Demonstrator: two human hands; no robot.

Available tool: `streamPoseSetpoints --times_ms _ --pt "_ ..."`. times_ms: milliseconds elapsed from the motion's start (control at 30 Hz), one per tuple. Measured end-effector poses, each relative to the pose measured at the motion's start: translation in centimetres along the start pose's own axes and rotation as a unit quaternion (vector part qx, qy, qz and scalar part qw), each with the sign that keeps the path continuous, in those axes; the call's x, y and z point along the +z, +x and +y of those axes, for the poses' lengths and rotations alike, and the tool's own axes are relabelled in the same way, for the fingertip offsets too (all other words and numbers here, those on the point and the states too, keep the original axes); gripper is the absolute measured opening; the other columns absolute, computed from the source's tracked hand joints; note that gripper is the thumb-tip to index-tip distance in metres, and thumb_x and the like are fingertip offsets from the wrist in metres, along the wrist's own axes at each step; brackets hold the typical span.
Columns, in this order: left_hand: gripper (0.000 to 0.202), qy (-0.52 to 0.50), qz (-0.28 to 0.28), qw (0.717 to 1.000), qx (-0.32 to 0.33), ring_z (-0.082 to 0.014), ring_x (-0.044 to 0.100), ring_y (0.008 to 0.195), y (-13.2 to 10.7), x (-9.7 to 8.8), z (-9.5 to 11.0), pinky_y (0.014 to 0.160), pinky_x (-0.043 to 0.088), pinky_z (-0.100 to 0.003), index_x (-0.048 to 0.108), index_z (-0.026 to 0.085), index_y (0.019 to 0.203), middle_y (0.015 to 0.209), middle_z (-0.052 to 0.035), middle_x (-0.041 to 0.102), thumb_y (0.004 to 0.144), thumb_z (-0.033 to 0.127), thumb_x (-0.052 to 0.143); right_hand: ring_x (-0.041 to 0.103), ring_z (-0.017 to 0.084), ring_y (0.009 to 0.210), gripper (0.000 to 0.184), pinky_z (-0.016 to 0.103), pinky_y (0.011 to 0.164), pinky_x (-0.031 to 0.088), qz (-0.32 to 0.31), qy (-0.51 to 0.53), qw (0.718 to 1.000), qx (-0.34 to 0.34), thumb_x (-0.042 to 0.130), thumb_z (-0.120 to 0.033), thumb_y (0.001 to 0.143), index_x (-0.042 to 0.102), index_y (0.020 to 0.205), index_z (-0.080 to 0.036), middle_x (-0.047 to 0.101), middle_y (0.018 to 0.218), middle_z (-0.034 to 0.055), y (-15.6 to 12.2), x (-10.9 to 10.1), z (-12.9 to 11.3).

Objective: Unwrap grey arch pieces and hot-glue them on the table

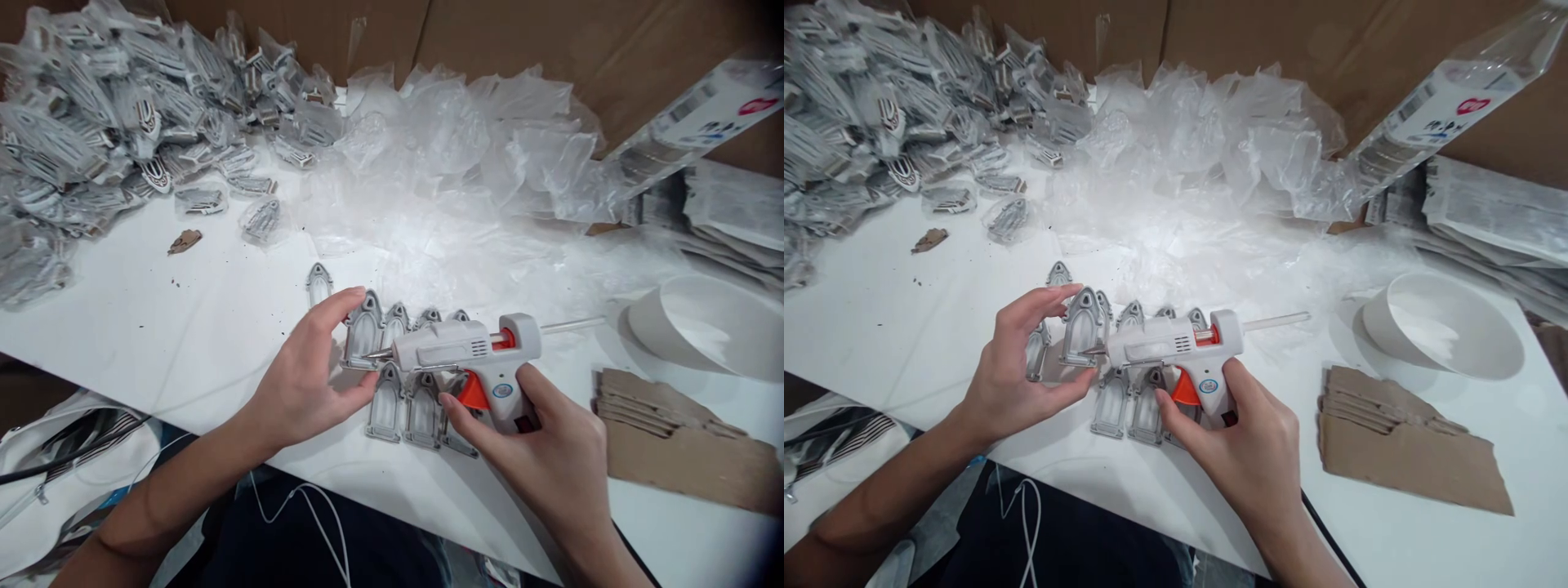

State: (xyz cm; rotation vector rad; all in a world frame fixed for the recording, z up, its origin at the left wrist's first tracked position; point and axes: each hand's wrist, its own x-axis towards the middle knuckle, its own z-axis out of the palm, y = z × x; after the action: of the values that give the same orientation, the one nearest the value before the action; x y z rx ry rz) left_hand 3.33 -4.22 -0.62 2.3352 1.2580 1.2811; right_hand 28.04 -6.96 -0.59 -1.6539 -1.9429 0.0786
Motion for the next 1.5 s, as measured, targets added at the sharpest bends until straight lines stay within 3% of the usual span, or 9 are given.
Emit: streamPoseSetpoints --times_ms 433,567,700,900,1333,1500 --pt "0.085 0.007 0.005 1.0 0.001 -0.0276 0.058 0.129 0.0 -0.08 0.1 0.106 0.057 -0.043 0.035 0.01 0.146 0.138 -0.0195 0.054 0.074 0.009 0.079 0.022 0.007 0.05 0.059 0.024 0.043 0.023 0.004 -0.01 1.0 -0.011 0.075 -0.045 0.078 0.02 0.072 -0.025 0.021 0.057 -0.0094 -0.09 -0.05 -0.01" --pt "0.062 0.033 0.001 0.999 0.017 -0.0262 0.059 0.129 0.19 -0.31 0.17 0.109 0.055 -0.038 0.052 0.006 0.132 0.132 -0.0198 0.062 0.076 0.01 0.078 0.022 0.007 0.05 0.058 0.024 0.043 0.023 0.001 -0.01 1.0 -0.01 0.074 -0.044 0.079 0.019 0.073 -0.025 0.02 0.058 -0.0093 -0.02 0.04 -0.06" --pt "0.041 0.053 0.01 0.998 0.023 -0.0257 0.067 0.117 0.28 -0.38 0.1 0.101 0.06 -0.037 0.067 0.008 0.114 0.13 -0.0209 0.065 0.077 0.016 0.079 0.022 0.007 0.05 0.058 0.025 0.043 0.023 0.004 -0.016 1.0 -0.011 0.074 -0.044 0.079 0.019 0.072 -0.025 0.021 0.057 -0.0093 0.02 -0.08 -0.04" --pt "0.046 0.061 0.03 0.997 0.038 -0.0271 0.069 0.116 0.27 -0.27 -0.08 0.097 0.062 -0.041 0.067 0.008 0.12 0.129 -0.0214 0.066 0.077 0.02 0.08 0.022 0.008 0.049 0.058 0.025 0.042 0.022 0.012 -0.014 1.0 -0.013 0.073 -0.046 0.078 0.02 0.071 -0.025 0.021 0.056 -0.009 0.04 -0.19 -0.05" --pt "0.041 0.056 0.032 0.997 0.051 -0.0275 0.071 0.111 0.42 -0.28 -0.08 0.093 0.064 -0.036 0.07 0.005 0.11 0.124 -0.0239 0.068 0.075 0.022 0.083 0.023 0.008 0.049 0.057 0.025 0.043 0.023 0.007 -0.021 1.0 -0.015 0.072 -0.046 0.079 0.019 0.071 -0.025 0.022 0.057 -0.0087 0.05 -0.1 -0.08" --pt "0.043 0.057 0.024 0.997 0.043 -0.027 0.07 0.112 0.33 -0.26 -0.1 0.09 0.065 -0.038 0.069 0.008 0.115 0.127 -0.0222 0.067 0.078 0.023 0.082 0.022 0.007 0.049 0.058 0.025 0.043 0.022 0.008 -0.026 0.999 -0.017 0.073 -0.046 0.078 0.02 0.071 -0.025 0.022 0.056 -0.0087 0.07 -0.23 0.04"
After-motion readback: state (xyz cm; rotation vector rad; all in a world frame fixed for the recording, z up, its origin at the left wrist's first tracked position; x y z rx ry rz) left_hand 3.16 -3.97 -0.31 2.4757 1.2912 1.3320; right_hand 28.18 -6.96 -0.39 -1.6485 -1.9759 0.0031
